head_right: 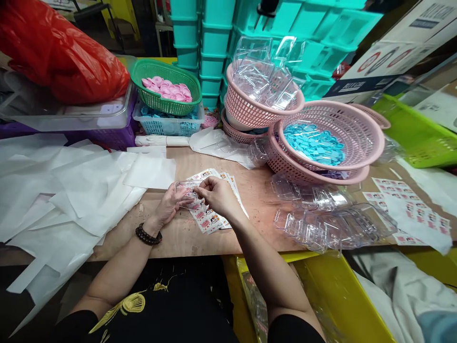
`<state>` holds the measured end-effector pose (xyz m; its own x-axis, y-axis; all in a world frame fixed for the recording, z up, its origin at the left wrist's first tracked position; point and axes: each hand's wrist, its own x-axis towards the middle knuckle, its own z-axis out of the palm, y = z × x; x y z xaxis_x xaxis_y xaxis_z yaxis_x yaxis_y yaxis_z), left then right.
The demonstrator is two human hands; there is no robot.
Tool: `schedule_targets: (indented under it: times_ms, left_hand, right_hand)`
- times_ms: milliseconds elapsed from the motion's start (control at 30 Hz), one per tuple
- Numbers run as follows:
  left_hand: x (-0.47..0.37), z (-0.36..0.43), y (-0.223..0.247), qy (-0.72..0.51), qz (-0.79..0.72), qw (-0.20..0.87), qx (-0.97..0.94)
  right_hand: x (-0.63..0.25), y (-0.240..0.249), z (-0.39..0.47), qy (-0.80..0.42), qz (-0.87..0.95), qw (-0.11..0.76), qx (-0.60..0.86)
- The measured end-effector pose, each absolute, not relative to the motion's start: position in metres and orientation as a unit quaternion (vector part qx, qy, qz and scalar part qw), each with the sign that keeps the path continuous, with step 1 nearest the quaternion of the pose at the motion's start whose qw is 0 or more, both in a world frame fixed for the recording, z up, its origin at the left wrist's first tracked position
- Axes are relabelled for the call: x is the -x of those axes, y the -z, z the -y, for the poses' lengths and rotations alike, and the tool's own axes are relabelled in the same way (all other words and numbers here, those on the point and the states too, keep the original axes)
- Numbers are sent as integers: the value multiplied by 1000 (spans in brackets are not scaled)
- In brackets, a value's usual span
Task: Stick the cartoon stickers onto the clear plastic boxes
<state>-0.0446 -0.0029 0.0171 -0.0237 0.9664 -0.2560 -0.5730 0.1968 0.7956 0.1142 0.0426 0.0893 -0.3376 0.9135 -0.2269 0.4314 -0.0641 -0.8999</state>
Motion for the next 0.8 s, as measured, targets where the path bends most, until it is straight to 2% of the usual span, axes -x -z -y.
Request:
schedule_targets:
  times_ms: [133,200,233,367,467,600,733,800]
  left_hand:
    - [44,3,-18,-586,-409,664,-218]
    - [46,3,-18,-576,-407,677,-211]
    - [47,4,-18,-570,-401,684,-212]
    - [48,9,-21,-565,-379,698,-223]
    - [46,14,-27,-567,-390,690,-227]
    - [50,25,-34,-556,-398,697,-214]
    - [62,44,-37,-494,-423,731,-209]
    - [69,53,-36,-481,-426,734,-219]
  right_hand:
    - [-119,-92,-40,-287,719,229,590]
    - [-122,-89,-43,-251,717,258,597]
    - [-123,-87,-46,-283,714,265,582]
    - [-118,-72,-56,-547,645,228,483]
    - [-107,-63,-59,-636,536,259,491]
    - [-88,-62,-57,-649,476,316,503]
    - [-113,-85,-50,-540,452,438,559]
    - [-159,-105,-35,-490,518,398,578]
